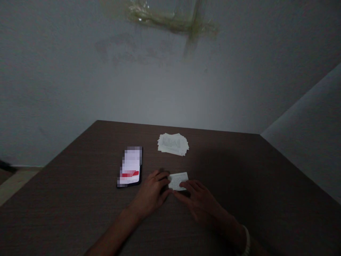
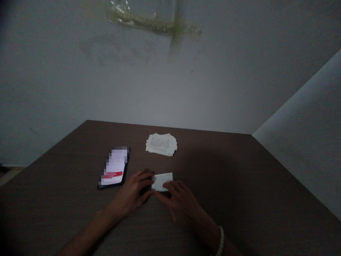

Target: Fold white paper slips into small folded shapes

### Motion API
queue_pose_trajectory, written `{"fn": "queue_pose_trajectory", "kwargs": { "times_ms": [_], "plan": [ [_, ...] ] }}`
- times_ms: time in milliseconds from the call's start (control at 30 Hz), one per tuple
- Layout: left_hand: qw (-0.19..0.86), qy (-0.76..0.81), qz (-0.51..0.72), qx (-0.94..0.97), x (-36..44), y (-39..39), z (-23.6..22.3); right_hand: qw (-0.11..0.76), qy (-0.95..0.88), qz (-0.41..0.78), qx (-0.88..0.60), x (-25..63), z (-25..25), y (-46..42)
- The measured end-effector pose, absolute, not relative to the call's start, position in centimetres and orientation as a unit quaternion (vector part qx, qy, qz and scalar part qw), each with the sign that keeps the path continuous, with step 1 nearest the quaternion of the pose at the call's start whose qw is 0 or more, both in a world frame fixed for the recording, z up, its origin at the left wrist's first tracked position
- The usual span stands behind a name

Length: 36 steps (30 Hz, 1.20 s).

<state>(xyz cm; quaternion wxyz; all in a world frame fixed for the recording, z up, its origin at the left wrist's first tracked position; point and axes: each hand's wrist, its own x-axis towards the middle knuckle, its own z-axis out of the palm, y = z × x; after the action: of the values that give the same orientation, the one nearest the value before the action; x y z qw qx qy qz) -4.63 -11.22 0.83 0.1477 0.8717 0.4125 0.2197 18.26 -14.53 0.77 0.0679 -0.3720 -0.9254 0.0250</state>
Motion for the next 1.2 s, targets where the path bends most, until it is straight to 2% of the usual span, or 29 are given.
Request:
{"fn": "queue_pose_trajectory", "kwargs": {
  "times_ms": [500,800,1200],
  "plan": [
    [0.115,0.427,0.181,0.878,-4.8,-11.2,1.2,0.045,-0.932,0.025,-0.358,18.0,1.9,-13.9],
    [0.123,0.433,0.183,0.874,-4.8,-10.9,1.3,0.093,-0.921,0.02,-0.378,17.8,1.7,-14.0],
    [0.13,0.43,0.19,0.873,-4.9,-10.8,0.8,0.111,-0.882,0.052,-0.455,21.7,2.0,-14.9]
  ]
}}
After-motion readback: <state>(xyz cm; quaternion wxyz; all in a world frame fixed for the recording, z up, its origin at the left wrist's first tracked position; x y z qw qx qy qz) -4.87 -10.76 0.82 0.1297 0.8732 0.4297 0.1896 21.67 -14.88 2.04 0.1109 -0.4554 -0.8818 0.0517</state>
